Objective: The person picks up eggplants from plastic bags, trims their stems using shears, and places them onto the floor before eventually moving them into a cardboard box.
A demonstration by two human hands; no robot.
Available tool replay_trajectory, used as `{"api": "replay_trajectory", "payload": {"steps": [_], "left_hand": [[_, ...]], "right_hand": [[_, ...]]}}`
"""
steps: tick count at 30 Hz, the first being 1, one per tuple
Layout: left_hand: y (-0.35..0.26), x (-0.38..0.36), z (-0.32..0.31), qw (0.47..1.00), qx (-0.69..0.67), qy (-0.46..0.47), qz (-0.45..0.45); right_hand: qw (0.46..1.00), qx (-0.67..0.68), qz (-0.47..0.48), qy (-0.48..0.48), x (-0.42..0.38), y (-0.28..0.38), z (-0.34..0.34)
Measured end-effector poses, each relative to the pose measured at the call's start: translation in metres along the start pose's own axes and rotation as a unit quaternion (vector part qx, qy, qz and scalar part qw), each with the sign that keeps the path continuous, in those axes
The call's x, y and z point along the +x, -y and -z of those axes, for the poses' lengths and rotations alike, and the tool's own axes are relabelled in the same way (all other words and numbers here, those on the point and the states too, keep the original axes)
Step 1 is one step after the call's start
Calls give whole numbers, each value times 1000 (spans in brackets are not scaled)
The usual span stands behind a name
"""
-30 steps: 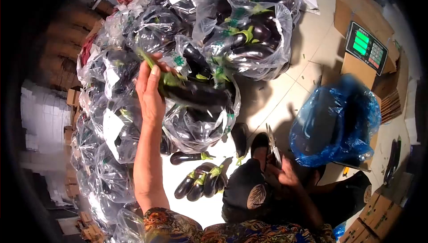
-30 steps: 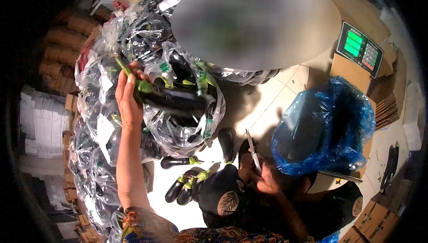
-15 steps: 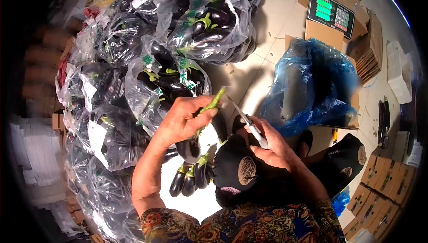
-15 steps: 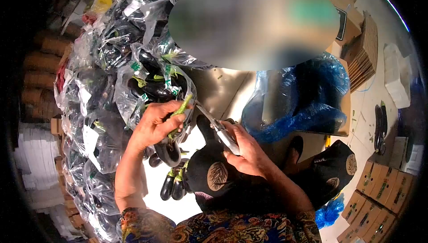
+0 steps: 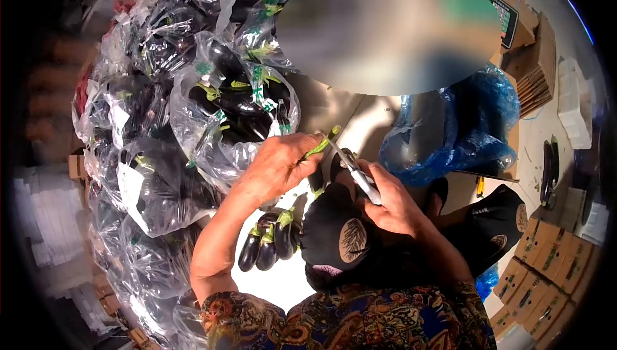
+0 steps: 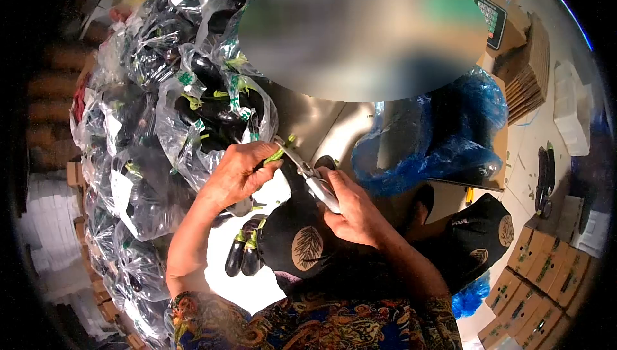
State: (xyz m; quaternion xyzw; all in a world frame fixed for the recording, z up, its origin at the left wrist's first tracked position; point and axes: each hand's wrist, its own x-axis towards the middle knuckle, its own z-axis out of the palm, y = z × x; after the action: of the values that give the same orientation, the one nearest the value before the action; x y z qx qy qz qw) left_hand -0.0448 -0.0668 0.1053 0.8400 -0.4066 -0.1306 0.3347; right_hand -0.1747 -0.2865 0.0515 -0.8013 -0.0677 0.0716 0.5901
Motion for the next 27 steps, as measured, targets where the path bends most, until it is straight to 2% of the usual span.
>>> {"api": "replay_trajectory", "payload": {"steps": [2, 4, 5, 6, 7, 8, 9, 10, 11, 14, 16, 17, 19, 21, 22, 24, 25, 26, 27], "left_hand": [[9, -2, -11, 999, 15, -22, -27], [11, -5, -16, 995, 66, 60, 44], [10, -8, -21, 994, 71, 64, 52], [12, -12, -22, 993, 78, 63, 61], [19, -20, -25, 996, 66, 41, 53], [30, -31, -27, 998, 46, 28, 32], [38, -45, -30, 997, 32, 37, 53], [45, -60, -33, 996, 20, 44, 71], [50, -75, -39, 990, 42, 98, 96], [58, -127, -88, 922, 170, 261, 231], [100, -183, -128, 920, 217, 256, 201], [117, -203, -139, 911, 230, 245, 241], [172, -256, -165, 925, 194, 186, 269], [189, -275, -167, 927, 177, 144, 297], [192, -276, -172, 906, 173, 154, 354], [219, -293, -195, 916, 236, 139, 294], [165, -247, -161, 889, 304, 185, 288], [165, -240, -161, 917, 212, 158, 298], [117, -190, -116, 904, 98, 188, 370]], "right_hand": [[999, -16, 21, -19, 2, -8, -2], [992, -1, -128, -3, 2, -20, -11], [996, -3, -86, -22, 2, -26, -12], [991, -59, -121, -9, 5, -23, -10], [990, -76, -117, 0, 2, -35, -9], [989, -90, -117, 8, -5, -55, -9], [989, -119, -89, -17, -15, -87, -16], [979, 29, -200, 15, -17, -102, -16], [972, 98, -212, 22, -15, -99, -12], [963, 65, -256, 55, -22, -119, -8], [970, 16, -240, 33, -34, -149, -23], [967, -13, -245, 65, -33, -153, -29], [957, -77, -253, 120, -25, -158, -36], [959, -97, -230, 131, -21, -168, -41], [968, -83, -206, 117, -27, -180, -47], [982, -60, -154, 89, -42, -204, -53], [968, -196, -129, 86, -47, -210, -55], [982, -90, -147, 83, -44, -200, -51], [983, 18, -162, 81, -40, -181, -44]]}}
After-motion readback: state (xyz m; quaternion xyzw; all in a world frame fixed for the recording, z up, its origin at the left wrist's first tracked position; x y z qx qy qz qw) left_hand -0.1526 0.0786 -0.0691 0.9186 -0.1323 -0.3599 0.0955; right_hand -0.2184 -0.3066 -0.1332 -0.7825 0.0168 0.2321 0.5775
